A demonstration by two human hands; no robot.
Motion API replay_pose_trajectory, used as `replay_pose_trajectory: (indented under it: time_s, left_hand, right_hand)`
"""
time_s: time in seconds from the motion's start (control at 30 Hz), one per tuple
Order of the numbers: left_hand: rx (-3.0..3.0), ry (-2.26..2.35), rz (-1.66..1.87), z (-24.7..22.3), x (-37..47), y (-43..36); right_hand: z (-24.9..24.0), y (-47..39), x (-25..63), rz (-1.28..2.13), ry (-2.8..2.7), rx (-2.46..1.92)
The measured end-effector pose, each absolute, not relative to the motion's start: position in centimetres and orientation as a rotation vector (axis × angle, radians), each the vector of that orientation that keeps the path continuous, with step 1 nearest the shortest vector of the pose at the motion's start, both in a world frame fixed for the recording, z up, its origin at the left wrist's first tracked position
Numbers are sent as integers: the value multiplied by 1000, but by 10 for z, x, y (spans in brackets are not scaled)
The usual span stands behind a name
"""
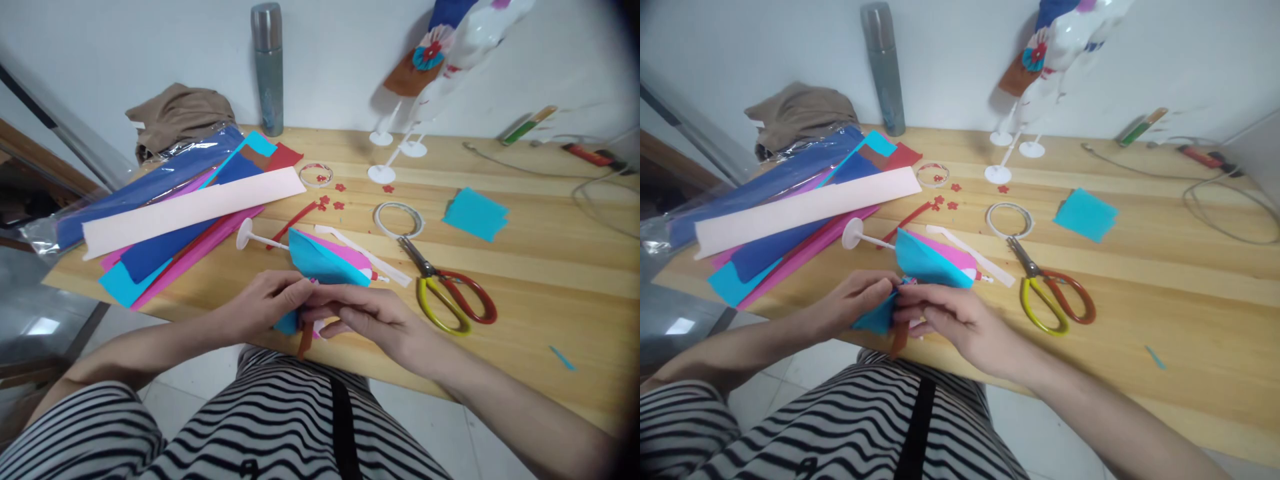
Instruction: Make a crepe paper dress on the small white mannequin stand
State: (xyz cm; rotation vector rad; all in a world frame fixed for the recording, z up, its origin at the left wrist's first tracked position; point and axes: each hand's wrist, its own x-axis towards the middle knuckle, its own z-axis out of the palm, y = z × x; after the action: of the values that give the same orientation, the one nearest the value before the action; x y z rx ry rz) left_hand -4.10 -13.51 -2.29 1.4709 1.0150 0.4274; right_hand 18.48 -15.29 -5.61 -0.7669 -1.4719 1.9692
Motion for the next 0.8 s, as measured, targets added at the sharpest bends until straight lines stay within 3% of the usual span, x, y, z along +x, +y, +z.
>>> replay_pose_trajectory:
  time_s: [0.13, 0.3, 0.57, 0.8]
  left_hand:
    - [1153, 976, 401, -22, -43, -135]
    - [997, 908, 358, -9, -53, -137]
    - [1151, 889, 329, 17, -77, -127]
    - [1147, 917, 499, -1, -80, -111]
  right_hand:
    - [-41, -151, 179, 1980, -1497, -735]
    - [-39, -138, 190, 1675, -1493, -876]
    - [-28, -117, 175, 1441, -2118, -607]
    - [-20, -119, 175, 1614, -1899, -774]
